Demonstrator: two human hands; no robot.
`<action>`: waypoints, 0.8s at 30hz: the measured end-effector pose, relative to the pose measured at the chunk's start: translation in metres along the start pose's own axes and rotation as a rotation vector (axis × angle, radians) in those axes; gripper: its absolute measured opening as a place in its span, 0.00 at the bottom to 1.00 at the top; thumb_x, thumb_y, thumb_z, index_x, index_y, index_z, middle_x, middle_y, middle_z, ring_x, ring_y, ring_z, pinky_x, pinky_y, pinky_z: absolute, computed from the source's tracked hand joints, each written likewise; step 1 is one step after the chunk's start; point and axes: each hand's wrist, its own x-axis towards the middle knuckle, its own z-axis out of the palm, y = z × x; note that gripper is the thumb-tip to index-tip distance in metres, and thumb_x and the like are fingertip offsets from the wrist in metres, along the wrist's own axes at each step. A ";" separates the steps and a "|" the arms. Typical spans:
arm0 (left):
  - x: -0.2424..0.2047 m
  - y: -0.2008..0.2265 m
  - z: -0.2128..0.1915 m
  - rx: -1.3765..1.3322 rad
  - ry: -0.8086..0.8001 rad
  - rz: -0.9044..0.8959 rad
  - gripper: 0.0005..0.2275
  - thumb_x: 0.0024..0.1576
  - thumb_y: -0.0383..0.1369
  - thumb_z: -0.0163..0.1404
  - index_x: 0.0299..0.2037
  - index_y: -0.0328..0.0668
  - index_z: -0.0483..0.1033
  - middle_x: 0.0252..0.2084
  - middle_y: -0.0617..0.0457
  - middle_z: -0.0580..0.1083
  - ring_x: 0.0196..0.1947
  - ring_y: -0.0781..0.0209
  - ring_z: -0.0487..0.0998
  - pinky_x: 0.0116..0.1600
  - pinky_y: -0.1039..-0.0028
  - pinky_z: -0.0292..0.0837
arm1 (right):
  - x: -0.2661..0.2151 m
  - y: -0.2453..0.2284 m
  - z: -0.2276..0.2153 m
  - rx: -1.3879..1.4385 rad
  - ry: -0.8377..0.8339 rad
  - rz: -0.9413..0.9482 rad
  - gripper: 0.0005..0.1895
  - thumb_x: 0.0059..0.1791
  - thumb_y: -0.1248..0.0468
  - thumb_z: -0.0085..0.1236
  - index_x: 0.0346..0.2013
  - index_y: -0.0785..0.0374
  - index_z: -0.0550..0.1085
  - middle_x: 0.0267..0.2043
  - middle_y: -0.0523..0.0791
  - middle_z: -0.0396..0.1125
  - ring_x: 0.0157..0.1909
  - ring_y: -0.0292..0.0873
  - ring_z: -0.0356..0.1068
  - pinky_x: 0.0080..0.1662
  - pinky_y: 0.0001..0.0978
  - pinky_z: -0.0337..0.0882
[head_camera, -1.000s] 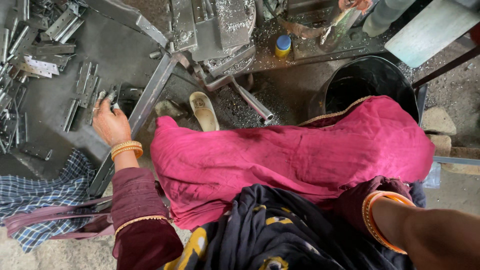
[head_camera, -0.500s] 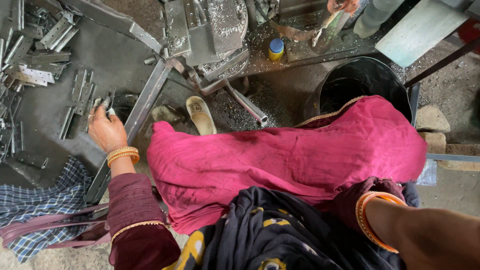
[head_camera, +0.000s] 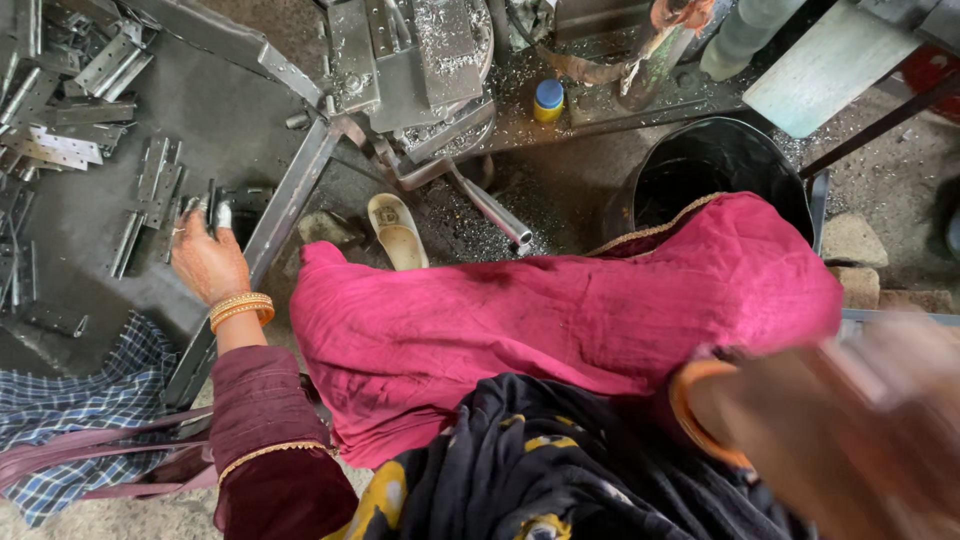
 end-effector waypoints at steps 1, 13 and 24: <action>0.000 -0.002 0.001 0.007 0.008 -0.002 0.16 0.55 0.21 0.55 0.54 0.27 0.79 0.53 0.31 0.77 0.51 0.33 0.77 0.56 0.52 0.70 | -0.005 0.010 0.010 -0.127 -0.051 0.071 0.15 0.51 0.67 0.66 0.51 0.67 0.74 0.54 0.52 0.70 0.59 0.56 0.71 0.61 0.44 0.72; -0.006 -0.002 0.006 -0.119 0.154 -0.055 0.18 0.51 0.15 0.50 0.53 0.27 0.78 0.49 0.30 0.76 0.50 0.30 0.76 0.55 0.49 0.69 | -0.178 0.111 0.130 -0.345 -1.247 0.388 0.20 0.48 0.64 0.60 0.54 0.60 0.70 0.41 0.51 0.73 0.40 0.59 0.74 0.40 0.53 0.72; 0.021 0.249 0.030 -0.126 -0.457 0.294 0.18 0.67 0.25 0.42 0.67 0.42 0.68 0.55 0.38 0.74 0.49 0.41 0.78 0.52 0.52 0.74 | -0.177 0.105 0.134 -0.370 -1.280 0.456 0.23 0.48 0.68 0.55 0.59 0.58 0.70 0.46 0.51 0.73 0.42 0.58 0.75 0.43 0.52 0.73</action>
